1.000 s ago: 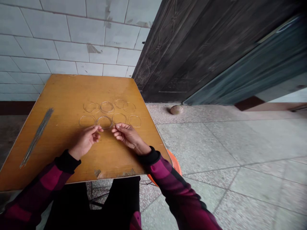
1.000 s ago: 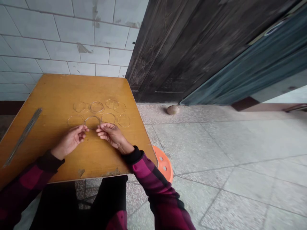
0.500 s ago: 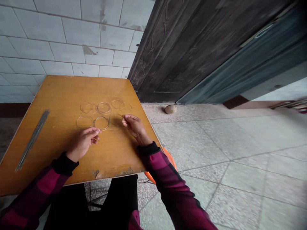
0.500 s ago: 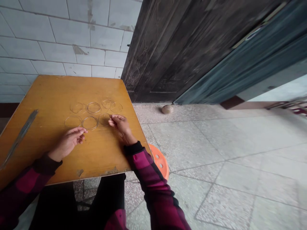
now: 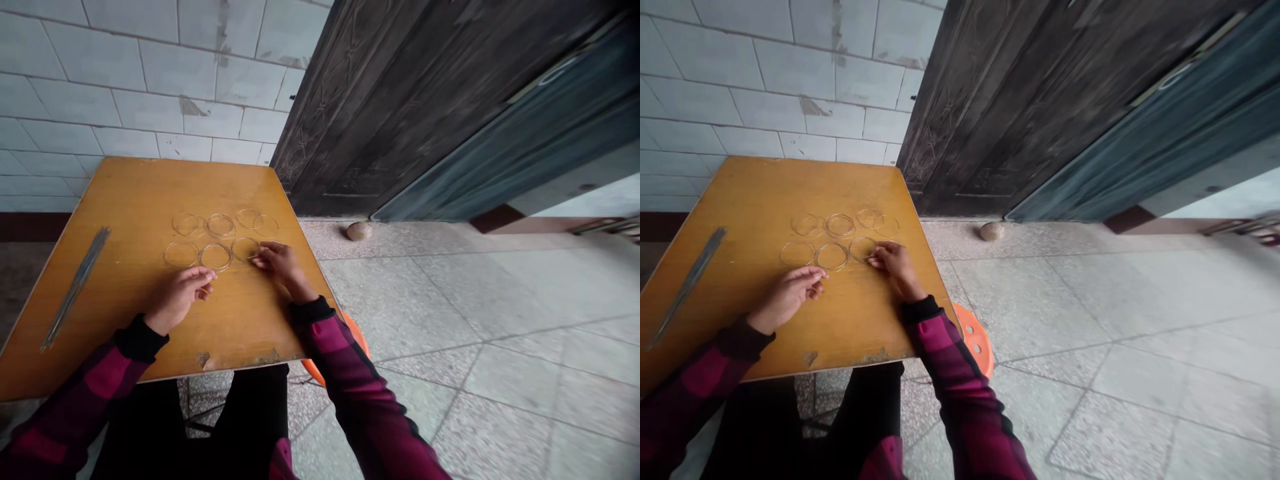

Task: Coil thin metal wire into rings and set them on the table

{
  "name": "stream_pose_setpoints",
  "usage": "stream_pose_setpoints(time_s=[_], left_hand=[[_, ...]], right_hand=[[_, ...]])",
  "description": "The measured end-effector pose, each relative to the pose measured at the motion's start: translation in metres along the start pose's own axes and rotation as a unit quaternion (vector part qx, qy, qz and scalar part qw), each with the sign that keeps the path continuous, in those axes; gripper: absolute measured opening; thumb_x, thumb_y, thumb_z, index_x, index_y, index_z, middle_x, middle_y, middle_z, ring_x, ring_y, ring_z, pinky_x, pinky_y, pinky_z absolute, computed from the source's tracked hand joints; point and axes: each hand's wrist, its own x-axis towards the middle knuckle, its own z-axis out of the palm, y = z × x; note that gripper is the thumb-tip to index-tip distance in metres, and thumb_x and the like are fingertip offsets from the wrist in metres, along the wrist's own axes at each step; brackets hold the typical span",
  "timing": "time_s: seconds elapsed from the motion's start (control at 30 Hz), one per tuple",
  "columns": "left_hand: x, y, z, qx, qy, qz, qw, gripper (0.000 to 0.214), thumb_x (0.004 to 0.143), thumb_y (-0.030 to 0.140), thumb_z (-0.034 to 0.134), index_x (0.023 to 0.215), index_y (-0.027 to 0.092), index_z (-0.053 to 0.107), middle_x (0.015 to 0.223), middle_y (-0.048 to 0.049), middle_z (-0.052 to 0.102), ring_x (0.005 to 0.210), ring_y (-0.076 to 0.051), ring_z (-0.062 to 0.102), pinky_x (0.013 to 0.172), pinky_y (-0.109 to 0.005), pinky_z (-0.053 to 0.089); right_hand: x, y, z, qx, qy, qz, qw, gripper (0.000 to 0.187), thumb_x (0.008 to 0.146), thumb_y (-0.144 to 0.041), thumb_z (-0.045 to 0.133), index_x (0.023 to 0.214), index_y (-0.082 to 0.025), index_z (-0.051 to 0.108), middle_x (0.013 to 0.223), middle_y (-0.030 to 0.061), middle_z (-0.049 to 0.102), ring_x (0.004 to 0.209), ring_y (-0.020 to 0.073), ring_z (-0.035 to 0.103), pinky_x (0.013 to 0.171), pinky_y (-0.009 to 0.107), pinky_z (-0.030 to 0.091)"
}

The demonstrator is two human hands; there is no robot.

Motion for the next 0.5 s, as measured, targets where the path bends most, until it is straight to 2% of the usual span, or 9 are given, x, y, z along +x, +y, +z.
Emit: stream_pose_setpoints(time_s=[0.1,0.2,0.27,0.33,0.4,0.47,0.5], left_hand=[[0.001,0.000,0.001,0.033,0.005,0.015,0.999,0.026,0.066,0.035,0.074,0.080,0.014,0.066,0.083,-0.0043,0.063,0.065,-0.011,0.057,0.056,-0.023,0.043],[0.001,0.002,-0.003,0.103,0.014,0.046,0.993,0.023,0.071,0.035,0.068,0.082,0.015,0.064,0.071,-0.0019,0.060,0.063,-0.012,0.056,0.056,-0.024,0.043],[-0.002,0.007,-0.014,0.172,0.014,0.075,0.982,0.022,0.074,0.035,0.065,0.085,0.016,0.064,0.069,-0.0008,0.058,0.060,-0.013,0.055,0.055,-0.025,0.044],[-0.008,0.016,-0.035,0.260,0.025,0.106,0.959,0.021,0.076,0.034,0.062,0.088,0.017,0.064,0.070,-0.0006,0.058,0.058,-0.014,0.054,0.055,-0.026,0.044],[-0.019,0.030,-0.065,0.371,0.064,0.149,0.914,0.016,0.078,0.030,0.060,0.088,0.018,0.064,0.076,-0.0030,0.060,0.063,-0.016,0.056,0.059,-0.028,0.044],[-0.030,0.047,-0.099,0.492,0.148,0.192,0.836,0.007,0.077,0.024,0.062,0.082,0.019,0.064,0.087,-0.0066,0.063,0.078,-0.019,0.060,0.070,-0.030,0.045],[-0.035,0.056,-0.116,0.546,0.182,0.186,0.796,0.004,0.075,0.021,0.062,0.079,0.019,0.064,0.091,-0.0078,0.063,0.084,-0.022,0.061,0.075,-0.031,0.044]], right_hand=[[-0.003,-0.003,-0.008,-0.079,0.025,-0.021,0.996,0.032,0.079,-0.022,0.070,0.109,-0.014,0.063,0.060,-0.0003,0.066,0.050,0.0137,0.064,0.053,0.025,0.056],[-0.007,-0.008,-0.017,-0.144,0.045,-0.057,0.987,0.033,0.078,-0.024,0.068,0.109,-0.012,0.066,0.051,-0.0024,0.061,0.048,0.0140,0.061,0.055,0.025,0.053],[-0.009,-0.011,-0.022,-0.287,0.093,-0.144,0.942,0.033,0.083,-0.033,0.061,0.109,-0.013,0.068,0.055,0.0009,0.065,0.051,0.0159,0.063,0.055,0.026,0.051],[-0.009,-0.012,-0.024,-0.335,0.088,-0.185,0.920,0.037,0.086,-0.038,0.056,0.109,-0.012,0.069,0.061,0.0046,0.069,0.052,0.0173,0.065,0.054,0.027,0.051],[-0.011,-0.013,-0.023,-0.339,0.078,-0.206,0.915,0.038,0.087,-0.040,0.053,0.107,-0.012,0.069,0.064,0.0063,0.071,0.051,0.0174,0.065,0.053,0.027,0.050],[-0.014,-0.015,-0.021,-0.331,0.071,-0.217,0.915,0.038,0.088,-0.043,0.053,0.104,-0.012,0.069,0.064,0.0071,0.071,0.050,0.0174,0.065,0.052,0.027,0.051],[-0.015,-0.016,-0.021,-0.328,0.068,-0.222,0.916,0.039,0.088,-0.044,0.053,0.103,-0.012,0.070,0.064,0.0072,0.071,0.050,0.0176,0.065,0.052,0.027,0.051]])
